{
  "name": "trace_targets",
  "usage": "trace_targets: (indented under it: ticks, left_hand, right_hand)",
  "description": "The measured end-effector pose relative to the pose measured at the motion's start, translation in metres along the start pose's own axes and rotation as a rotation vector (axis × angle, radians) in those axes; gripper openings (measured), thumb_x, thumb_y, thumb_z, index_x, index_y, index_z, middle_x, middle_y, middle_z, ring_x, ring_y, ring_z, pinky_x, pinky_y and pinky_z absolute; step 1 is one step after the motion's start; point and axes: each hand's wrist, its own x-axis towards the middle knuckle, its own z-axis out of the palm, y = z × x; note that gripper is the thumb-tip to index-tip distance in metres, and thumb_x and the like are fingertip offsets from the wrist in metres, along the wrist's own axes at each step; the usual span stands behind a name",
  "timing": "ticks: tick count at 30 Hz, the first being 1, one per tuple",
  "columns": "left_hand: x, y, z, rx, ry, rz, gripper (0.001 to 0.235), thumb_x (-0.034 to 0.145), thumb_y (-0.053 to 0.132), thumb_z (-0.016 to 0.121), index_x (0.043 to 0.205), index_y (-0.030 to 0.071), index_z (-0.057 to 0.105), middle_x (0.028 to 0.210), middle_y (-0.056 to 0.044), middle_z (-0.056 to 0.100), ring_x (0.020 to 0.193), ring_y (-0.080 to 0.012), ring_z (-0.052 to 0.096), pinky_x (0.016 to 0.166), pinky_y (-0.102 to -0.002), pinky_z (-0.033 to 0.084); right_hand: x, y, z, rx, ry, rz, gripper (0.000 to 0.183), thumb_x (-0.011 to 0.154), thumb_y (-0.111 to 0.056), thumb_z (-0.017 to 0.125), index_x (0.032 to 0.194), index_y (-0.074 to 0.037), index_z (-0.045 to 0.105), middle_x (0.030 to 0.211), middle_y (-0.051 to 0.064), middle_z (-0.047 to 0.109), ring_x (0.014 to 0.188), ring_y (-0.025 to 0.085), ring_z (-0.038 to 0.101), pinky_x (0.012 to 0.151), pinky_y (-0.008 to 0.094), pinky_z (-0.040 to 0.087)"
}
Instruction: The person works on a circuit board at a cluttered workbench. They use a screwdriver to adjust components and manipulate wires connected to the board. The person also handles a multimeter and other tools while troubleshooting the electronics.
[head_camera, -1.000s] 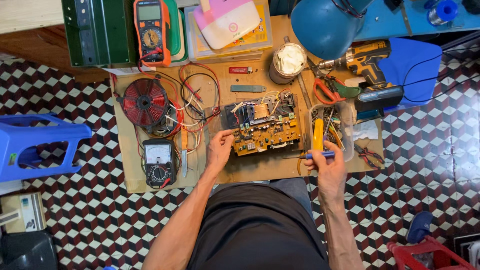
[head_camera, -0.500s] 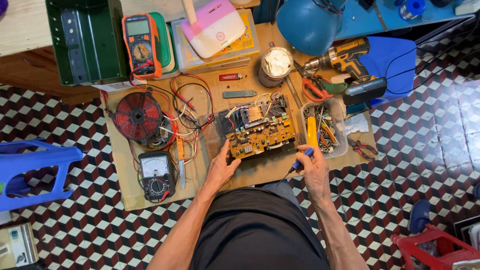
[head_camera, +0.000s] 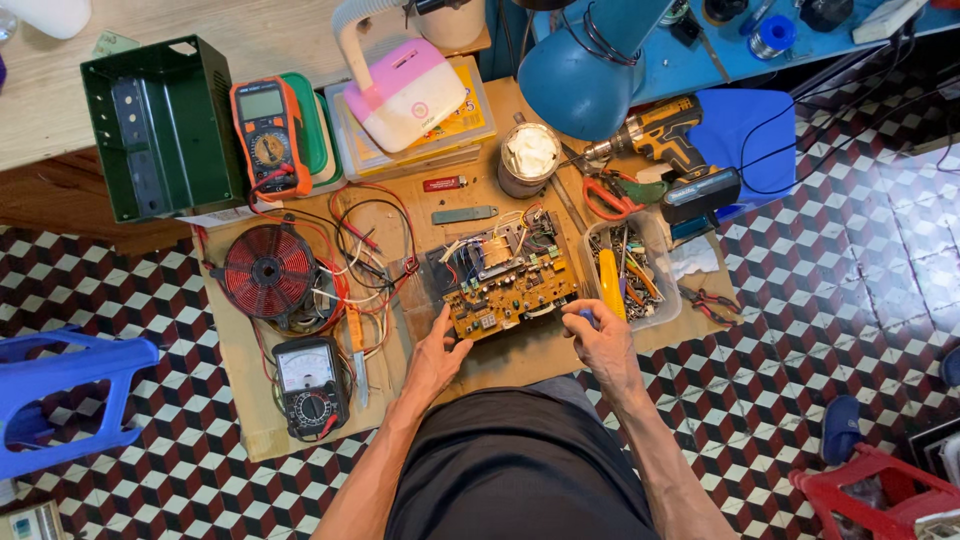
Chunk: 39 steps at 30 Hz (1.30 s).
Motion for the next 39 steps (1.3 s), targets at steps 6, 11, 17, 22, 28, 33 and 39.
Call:
trace_targets:
  ticks: [6,11,17,22,28,33,39]
  left_hand:
    - [0.001,-0.005,-0.003,0.001,-0.029,-0.008,0.085,0.089,0.030,0.071,0.160,0.017,0.026,0.147,-0.019,0.055,0.122,-0.0329,0.065,0.097,-0.044,0.054]
    - [0.000,-0.006,-0.004,-0.021,-0.023,0.004,0.083,0.090,0.029,0.070,0.160,0.018,0.029,0.141,-0.019,0.061,0.118,-0.0307,0.067,0.095,-0.043,0.056]
    - [-0.001,-0.003,-0.001,-0.098,0.080,-0.027,0.070,0.090,0.028,0.068,0.154,0.016,0.044,0.125,-0.017,0.073,0.100,-0.0247,0.075,0.085,-0.038,0.058]
    - [0.005,0.002,-0.007,-0.163,0.242,-0.028,0.059,0.092,0.028,0.068,0.146,0.011,0.051,0.125,-0.012,0.070,0.096,-0.0244,0.075,0.081,-0.037,0.057]
    - [0.041,0.000,-0.012,-0.209,0.360,0.013,0.054,0.095,0.029,0.068,0.143,0.006,0.056,0.115,-0.014,0.075,0.106,-0.0234,0.072,0.086,-0.036,0.055]
    - [0.082,-0.004,-0.009,-0.314,0.411,0.096,0.051,0.094,0.031,0.071,0.135,0.001,0.063,0.117,-0.014,0.074,0.105,-0.0228,0.073,0.087,-0.033,0.056]
    - [0.117,-0.012,-0.002,-0.370,0.283,-0.008,0.054,0.088,0.030,0.076,0.131,-0.001,0.062,0.096,-0.010,0.078,0.089,-0.0146,0.072,0.079,-0.029,0.055]
  right_hand:
    - [0.001,0.004,0.007,0.003,0.026,0.025,0.019,0.092,-0.015,0.067,0.106,-0.003,0.070,0.075,-0.001,0.061,0.053,0.003,0.043,0.046,0.021,0.032]
    - [0.000,-0.010,0.016,-0.194,0.101,-0.021,0.024,0.095,-0.025,0.069,0.096,-0.002,0.071,0.070,-0.001,0.060,0.055,0.004,0.045,0.048,0.022,0.035]
    - [0.055,-0.044,0.048,-0.425,0.168,-0.209,0.032,0.092,-0.034,0.071,0.101,-0.003,0.071,0.072,0.005,0.065,0.063,0.011,0.059,0.055,0.027,0.047]
    - [0.115,-0.052,0.068,-0.898,0.185,-0.301,0.046,0.088,-0.046,0.073,0.115,-0.009,0.070,0.084,0.021,0.074,0.076,0.033,0.071,0.069,0.043,0.053]
    - [0.155,-0.033,0.058,-0.857,0.231,-0.300,0.033,0.089,-0.042,0.069,0.100,-0.013,0.080,0.087,0.016,0.076,0.078,0.033,0.073,0.071,0.043,0.055]
    - [0.156,-0.032,0.038,-0.737,0.173,-0.234,0.032,0.090,-0.038,0.071,0.102,-0.009,0.080,0.078,0.012,0.075,0.069,0.021,0.069,0.067,0.035,0.053]
    - [0.141,-0.042,0.039,-0.654,0.137,-0.139,0.032,0.089,-0.036,0.074,0.103,-0.007,0.080,0.069,0.006,0.068,0.062,0.012,0.059,0.059,0.032,0.048]
